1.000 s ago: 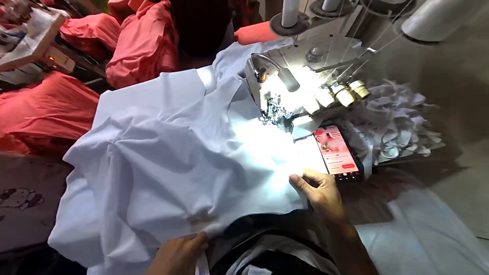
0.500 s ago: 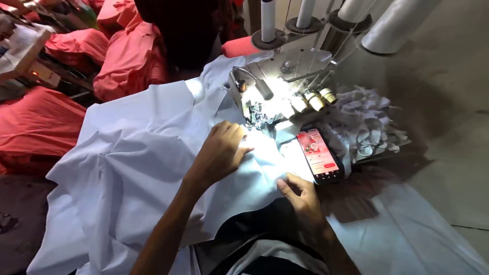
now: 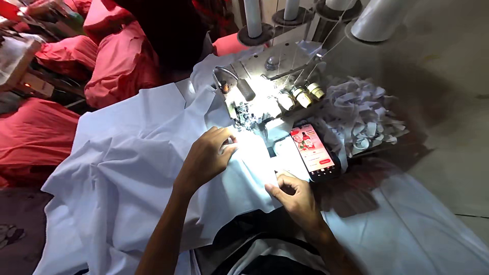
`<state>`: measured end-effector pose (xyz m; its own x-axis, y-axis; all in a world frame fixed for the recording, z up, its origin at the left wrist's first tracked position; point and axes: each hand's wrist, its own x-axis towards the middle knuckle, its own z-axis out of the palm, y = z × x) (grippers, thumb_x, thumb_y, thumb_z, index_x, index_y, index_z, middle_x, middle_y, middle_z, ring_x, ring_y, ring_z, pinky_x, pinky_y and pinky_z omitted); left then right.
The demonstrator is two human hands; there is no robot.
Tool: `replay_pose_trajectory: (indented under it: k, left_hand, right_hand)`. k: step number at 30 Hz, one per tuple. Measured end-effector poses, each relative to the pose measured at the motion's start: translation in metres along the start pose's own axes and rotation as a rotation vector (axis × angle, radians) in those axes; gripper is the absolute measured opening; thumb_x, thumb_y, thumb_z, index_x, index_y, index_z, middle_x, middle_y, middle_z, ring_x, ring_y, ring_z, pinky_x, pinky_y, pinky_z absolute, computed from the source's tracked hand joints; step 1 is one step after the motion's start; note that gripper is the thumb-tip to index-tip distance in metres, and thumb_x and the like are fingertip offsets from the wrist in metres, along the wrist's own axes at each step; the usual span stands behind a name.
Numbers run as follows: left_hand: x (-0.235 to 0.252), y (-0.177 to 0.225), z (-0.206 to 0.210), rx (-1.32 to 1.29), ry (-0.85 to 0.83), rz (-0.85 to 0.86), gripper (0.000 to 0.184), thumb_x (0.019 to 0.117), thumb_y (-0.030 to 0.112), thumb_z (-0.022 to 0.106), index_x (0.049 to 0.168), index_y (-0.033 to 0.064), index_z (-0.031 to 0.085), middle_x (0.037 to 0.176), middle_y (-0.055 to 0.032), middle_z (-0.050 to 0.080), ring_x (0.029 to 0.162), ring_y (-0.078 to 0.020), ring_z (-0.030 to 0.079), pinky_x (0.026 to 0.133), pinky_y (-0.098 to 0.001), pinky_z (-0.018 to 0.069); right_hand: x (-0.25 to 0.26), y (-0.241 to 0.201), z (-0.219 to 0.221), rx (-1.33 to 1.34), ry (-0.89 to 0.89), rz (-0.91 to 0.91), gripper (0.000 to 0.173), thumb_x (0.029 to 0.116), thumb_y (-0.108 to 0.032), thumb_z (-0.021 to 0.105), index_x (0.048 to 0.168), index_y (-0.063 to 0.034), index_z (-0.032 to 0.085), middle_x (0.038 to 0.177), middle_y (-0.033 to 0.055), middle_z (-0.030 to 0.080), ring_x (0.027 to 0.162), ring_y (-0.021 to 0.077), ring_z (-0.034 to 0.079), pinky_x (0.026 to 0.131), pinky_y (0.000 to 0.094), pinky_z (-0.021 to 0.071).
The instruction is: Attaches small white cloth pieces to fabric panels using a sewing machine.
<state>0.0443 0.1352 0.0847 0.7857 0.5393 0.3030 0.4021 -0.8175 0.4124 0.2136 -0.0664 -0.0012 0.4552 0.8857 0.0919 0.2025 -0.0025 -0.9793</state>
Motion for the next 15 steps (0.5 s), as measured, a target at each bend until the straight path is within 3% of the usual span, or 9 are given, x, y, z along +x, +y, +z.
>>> replay_pose_trajectory:
  k: [4,7,9,12,15]
  left_hand:
    - [0.002,0.001,0.002,-0.051,0.002,-0.009,0.012,0.0931,0.021,0.067,0.102,0.0142,0.071,0.09,0.0038,0.065,0.084,-0.0079,0.061,0.074,-0.0273,0.0528]
    - [0.0,0.001,0.005,-0.057,0.016,-0.017,0.013,0.0929,0.021,0.068,0.104,0.0147,0.071,0.092,0.0048,0.066,0.086,-0.0068,0.062,0.076,-0.0264,0.0526]
    - [-0.001,0.001,0.006,-0.064,0.024,-0.023,0.012,0.0929,0.021,0.068,0.103,0.015,0.071,0.092,0.0055,0.067,0.087,-0.0064,0.062,0.077,-0.0261,0.0523]
    - [-0.001,0.002,0.008,-0.075,0.042,-0.016,0.01,0.0939,0.022,0.068,0.1,0.0143,0.071,0.091,0.0049,0.066,0.086,-0.0064,0.061,0.076,-0.0254,0.0521]
    - [-0.002,0.001,0.012,-0.088,0.059,-0.011,0.011,0.0941,0.023,0.068,0.098,0.0141,0.072,0.089,0.0046,0.065,0.084,-0.0069,0.061,0.075,-0.0255,0.0514]
  right_hand:
    - [-0.004,-0.002,0.005,0.017,0.029,0.013,0.033,0.0856,-0.027,0.077,0.062,-0.0165,0.057,0.071,-0.0059,0.056,0.064,0.0025,0.053,0.055,0.0185,0.0423]
    - [-0.005,-0.006,0.004,0.055,0.049,0.031,0.026,0.0844,-0.023,0.078,0.07,-0.0162,0.058,0.072,-0.0052,0.058,0.062,0.0018,0.053,0.053,0.0161,0.0422]
    - [-0.005,-0.007,0.003,0.125,0.057,0.04,0.019,0.0835,-0.019,0.08,0.081,-0.0127,0.062,0.078,-0.0024,0.063,0.065,0.0042,0.059,0.056,0.0169,0.0494]
    - [-0.004,-0.009,0.001,0.237,0.039,0.066,0.03,0.083,-0.009,0.081,0.104,-0.0046,0.06,0.084,0.0038,0.07,0.068,0.0104,0.068,0.062,0.0214,0.0593]
    - [-0.001,-0.01,-0.001,0.209,0.038,0.065,0.039,0.0826,-0.006,0.079,0.117,-0.0019,0.062,0.081,0.0019,0.073,0.069,0.0096,0.07,0.064,0.0205,0.0596]
